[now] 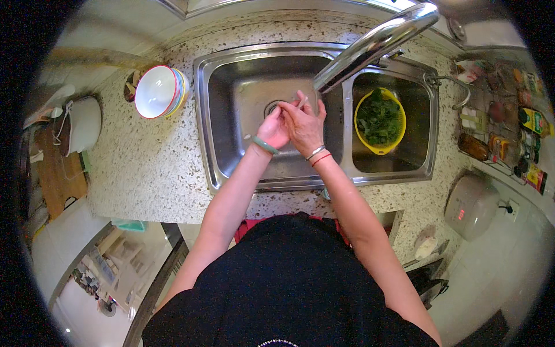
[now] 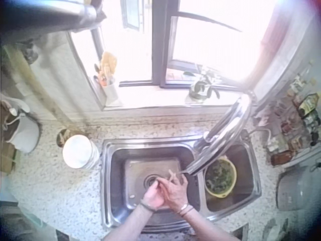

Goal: The person stands at a kitchen sink and peels garlic cloves by hand under running water. They wash the peeled cloves, briefly wipe the sink area with a cloth, and then place the cleaned garlic into a yellow colander containing green leafy vegetables.

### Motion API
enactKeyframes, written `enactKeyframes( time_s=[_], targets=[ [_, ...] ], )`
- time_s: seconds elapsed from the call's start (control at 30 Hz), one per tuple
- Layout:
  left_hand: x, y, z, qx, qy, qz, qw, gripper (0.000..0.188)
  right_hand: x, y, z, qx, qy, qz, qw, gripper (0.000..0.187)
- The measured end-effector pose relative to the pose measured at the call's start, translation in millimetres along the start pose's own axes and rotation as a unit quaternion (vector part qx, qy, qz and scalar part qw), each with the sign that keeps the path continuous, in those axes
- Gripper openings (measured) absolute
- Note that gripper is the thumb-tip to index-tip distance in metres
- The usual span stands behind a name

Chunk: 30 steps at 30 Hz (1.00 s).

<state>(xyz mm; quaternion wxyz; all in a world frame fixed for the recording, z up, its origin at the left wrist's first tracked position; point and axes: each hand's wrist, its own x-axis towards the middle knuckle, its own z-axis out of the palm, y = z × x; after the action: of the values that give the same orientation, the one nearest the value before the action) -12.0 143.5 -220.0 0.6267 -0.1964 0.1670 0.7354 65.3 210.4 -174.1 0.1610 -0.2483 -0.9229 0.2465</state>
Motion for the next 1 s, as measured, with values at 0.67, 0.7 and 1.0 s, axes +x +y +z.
enactKeyframes(
  time_s=[0.67, 0.7, 1.0],
  targets=[
    [2, 22, -81, 0.042, -0.002, -0.041, 0.998, 0.026, 1, 16, 16, 0.566, -0.027, 0.248, 0.786, 0.045],
    [2, 22, -81, 0.04, 0.013, -0.043, 0.998, 0.023, -2, 18, 19, 0.536, -0.048, 0.253, 0.804, 0.041],
    [-4, 0, -89, 0.035, 0.115, -0.016, 0.993, 0.017, -19, 15, 46, 0.499, -0.081, 0.358, 0.785, 0.019]
  ],
)
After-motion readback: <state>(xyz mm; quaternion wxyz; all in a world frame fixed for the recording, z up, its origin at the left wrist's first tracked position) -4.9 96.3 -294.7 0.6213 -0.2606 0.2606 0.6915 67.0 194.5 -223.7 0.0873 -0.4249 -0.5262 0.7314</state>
